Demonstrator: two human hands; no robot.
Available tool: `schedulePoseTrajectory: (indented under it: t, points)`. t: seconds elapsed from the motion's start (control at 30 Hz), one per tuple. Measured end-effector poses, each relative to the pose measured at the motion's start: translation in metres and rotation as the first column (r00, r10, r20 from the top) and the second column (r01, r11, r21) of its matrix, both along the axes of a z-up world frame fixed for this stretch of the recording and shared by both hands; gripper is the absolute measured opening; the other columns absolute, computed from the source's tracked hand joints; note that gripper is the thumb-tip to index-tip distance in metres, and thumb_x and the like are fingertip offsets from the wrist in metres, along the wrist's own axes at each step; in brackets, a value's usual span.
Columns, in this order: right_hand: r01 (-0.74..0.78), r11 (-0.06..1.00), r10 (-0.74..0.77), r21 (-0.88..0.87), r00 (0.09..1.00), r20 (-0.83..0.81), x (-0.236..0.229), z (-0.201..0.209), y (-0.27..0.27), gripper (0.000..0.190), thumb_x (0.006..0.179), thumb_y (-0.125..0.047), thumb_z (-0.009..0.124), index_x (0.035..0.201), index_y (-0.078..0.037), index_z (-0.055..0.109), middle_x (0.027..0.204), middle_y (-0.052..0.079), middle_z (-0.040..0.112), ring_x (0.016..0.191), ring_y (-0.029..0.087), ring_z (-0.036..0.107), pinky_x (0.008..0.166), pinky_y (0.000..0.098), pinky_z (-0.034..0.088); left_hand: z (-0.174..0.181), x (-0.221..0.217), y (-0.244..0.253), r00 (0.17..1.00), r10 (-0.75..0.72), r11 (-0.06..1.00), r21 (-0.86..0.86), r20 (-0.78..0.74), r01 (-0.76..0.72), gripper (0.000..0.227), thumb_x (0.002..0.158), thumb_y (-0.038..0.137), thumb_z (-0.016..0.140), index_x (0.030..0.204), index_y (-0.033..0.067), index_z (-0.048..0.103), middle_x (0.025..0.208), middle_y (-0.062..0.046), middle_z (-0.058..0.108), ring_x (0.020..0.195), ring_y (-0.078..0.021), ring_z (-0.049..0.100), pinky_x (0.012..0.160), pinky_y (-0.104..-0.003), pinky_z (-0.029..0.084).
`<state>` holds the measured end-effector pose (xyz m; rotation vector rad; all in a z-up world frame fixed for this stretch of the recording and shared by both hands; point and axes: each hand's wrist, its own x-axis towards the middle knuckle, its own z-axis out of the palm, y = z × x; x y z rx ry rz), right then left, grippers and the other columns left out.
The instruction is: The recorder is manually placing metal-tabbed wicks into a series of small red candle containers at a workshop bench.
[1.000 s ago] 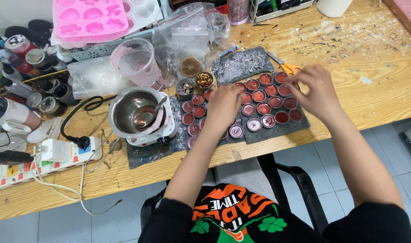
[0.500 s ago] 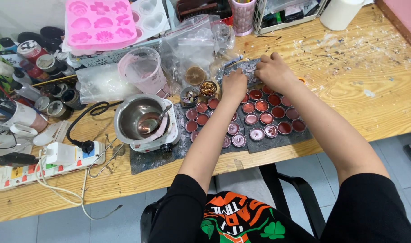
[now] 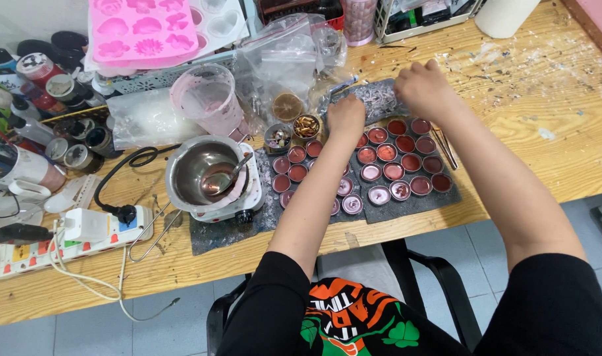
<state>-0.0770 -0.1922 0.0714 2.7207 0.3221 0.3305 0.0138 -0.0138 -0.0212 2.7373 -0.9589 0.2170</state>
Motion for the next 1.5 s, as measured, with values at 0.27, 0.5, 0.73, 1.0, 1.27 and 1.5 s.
schedulePoseTrajectory:
  t: [0.27,0.5,0.73,1.0,1.27,1.5]
  points:
    - [-0.119,0.755,0.109,0.645,0.992,0.055,-0.057,0.059,0.013,0.010,0.089,-0.013,0.078,0.095,-0.007,0.073,0.092,0.008,0.073,0.089,0.027,0.070,0.081,0.0417,0.053,0.070,-0.017,0.022,0.954,-0.131,0.984,-0.149,-0.268,0.094,0.027,0.095,0.029,0.059,0.106,0.0105,0.076,0.113,-0.015,0.074,0.106,-0.0328,0.070,0.092,-0.053,0.051]
    - [-0.196,0.625,0.133,0.756,0.981,0.143,-0.109,0.082,0.052,0.017,0.082,-0.008,0.084,0.097,-0.006,0.077,0.089,0.009,0.073,0.081,0.025,0.070,0.075,0.0373,0.055,0.136,-0.098,0.060,0.689,-0.619,0.627,-0.765,-0.377,0.145,0.034,0.091,0.027,0.077,0.117,0.0072,0.073,0.108,-0.009,0.080,0.098,-0.0191,0.080,0.086,-0.034,0.063]
    - [-0.193,0.452,0.080,0.871,0.981,0.176,-0.149,0.092,0.071,0.017,0.086,-0.002,0.080,0.102,-0.007,0.076,0.097,0.006,0.075,0.086,0.017,0.071,0.077,0.0317,0.057,0.135,-0.138,0.079,0.776,-0.571,0.523,-0.847,-0.268,0.092,0.023,0.092,0.015,0.077,0.113,0.0067,0.076,0.108,-0.006,0.080,0.094,-0.0140,0.079,0.082,-0.027,0.064]
    - [-0.240,0.392,0.035,0.888,0.969,0.246,-0.171,0.086,0.080,0.017,0.084,-0.001,0.081,0.095,-0.005,0.070,0.094,0.006,0.073,0.092,0.018,0.070,0.084,0.0323,0.054,0.134,-0.162,0.090,0.857,-0.496,0.582,-0.786,-0.139,0.209,0.018,0.090,0.016,0.079,0.107,0.0083,0.079,0.100,-0.008,0.079,0.087,-0.0196,0.076,0.075,-0.030,0.059]
    - [-0.248,0.389,0.048,0.888,0.967,0.249,-0.182,0.085,0.086,0.024,0.087,-0.002,0.081,0.086,-0.008,0.057,0.094,0.004,0.074,0.096,0.018,0.069,0.090,0.0341,0.051,0.125,-0.171,0.089,0.676,-0.631,0.560,-0.827,-0.380,0.057,0.025,0.093,0.019,0.075,0.114,0.0058,0.076,0.103,-0.005,0.078,0.090,-0.0128,0.075,0.080,-0.029,0.062]
    - [-0.228,0.322,0.027,0.919,0.972,0.232,-0.191,0.088,0.084,0.027,0.088,-0.001,0.079,0.086,-0.009,0.053,0.097,0.005,0.074,0.102,0.018,0.071,0.092,0.0332,0.052,0.090,-0.164,0.079,0.312,-0.850,0.396,-0.905,-0.425,-0.155,0.031,0.106,0.027,0.064,0.122,0.0006,0.072,0.109,-0.005,0.076,0.100,-0.0110,0.071,0.090,-0.029,0.061]
